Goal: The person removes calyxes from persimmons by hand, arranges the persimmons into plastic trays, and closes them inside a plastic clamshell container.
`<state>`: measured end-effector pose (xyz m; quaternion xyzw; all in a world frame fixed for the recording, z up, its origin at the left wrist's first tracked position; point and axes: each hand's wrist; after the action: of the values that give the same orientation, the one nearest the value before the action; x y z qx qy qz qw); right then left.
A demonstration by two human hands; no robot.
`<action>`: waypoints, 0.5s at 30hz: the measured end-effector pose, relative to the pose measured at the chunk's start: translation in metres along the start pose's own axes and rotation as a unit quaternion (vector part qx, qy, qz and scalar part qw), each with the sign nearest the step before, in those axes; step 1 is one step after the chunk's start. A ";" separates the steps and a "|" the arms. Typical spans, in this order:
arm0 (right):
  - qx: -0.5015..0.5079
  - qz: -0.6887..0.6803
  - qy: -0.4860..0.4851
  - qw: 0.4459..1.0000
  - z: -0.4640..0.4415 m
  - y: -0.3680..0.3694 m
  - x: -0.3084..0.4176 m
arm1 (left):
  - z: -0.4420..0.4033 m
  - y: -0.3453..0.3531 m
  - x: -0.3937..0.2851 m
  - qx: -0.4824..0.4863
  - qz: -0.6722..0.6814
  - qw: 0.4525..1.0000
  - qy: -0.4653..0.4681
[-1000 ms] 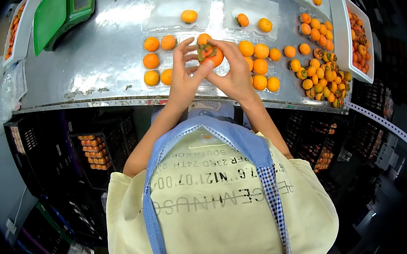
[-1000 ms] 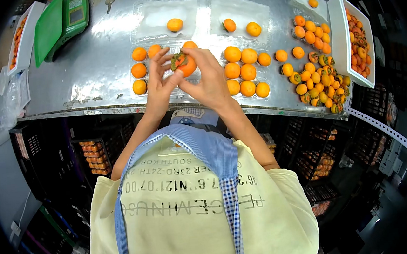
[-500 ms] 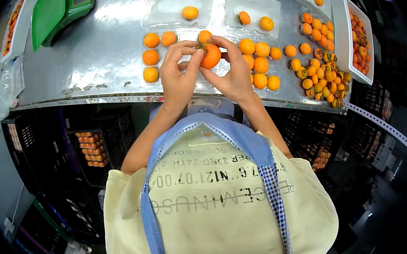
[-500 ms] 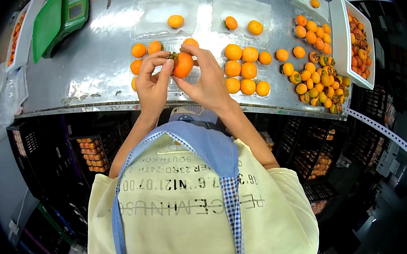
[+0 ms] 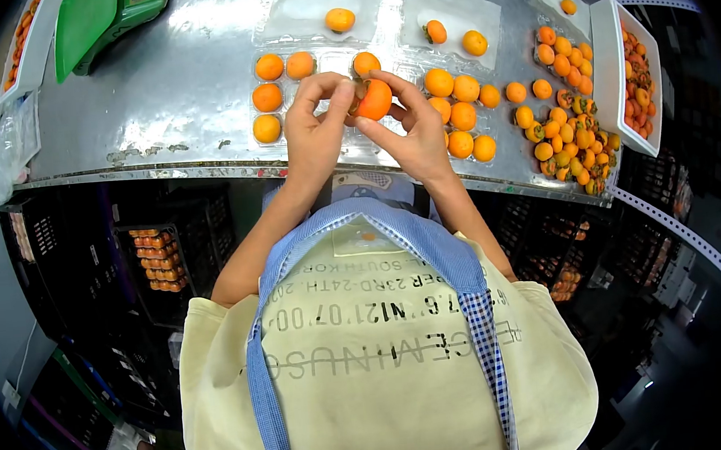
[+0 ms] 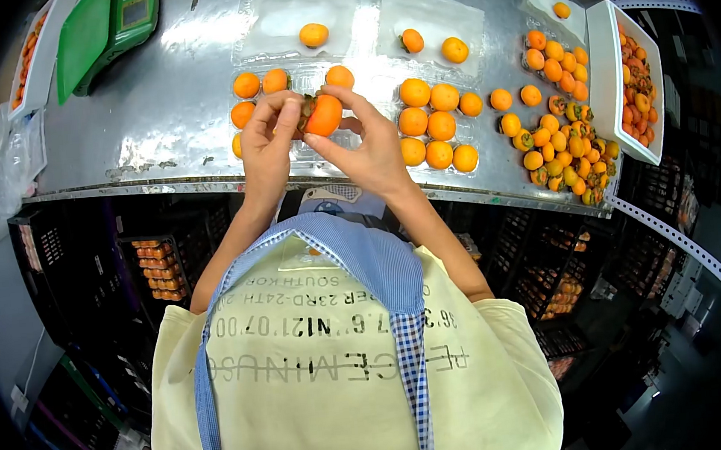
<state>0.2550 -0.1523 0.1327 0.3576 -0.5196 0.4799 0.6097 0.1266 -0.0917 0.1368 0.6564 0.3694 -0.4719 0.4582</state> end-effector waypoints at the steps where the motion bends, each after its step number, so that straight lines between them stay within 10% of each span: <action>1: 0.002 -0.019 0.008 1.000 0.001 0.000 0.001 | 0.000 0.002 -0.002 -0.012 0.014 1.000 -0.012; 15: -0.026 0.066 -0.072 0.995 -0.003 -0.007 0.000 | 0.002 -0.005 0.006 0.052 0.317 0.911 -0.260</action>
<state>0.2624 -0.1519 0.1324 0.3404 -0.5966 0.4787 0.5468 0.1230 -0.0921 0.1298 0.6156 -0.0150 -0.4745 0.6289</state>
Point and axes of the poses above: each hand's wrist, its own z-axis away from the middle knuckle, its own y-axis out of the palm, x = y × z, and after that the axes turned 15 degrees about y, right-handed
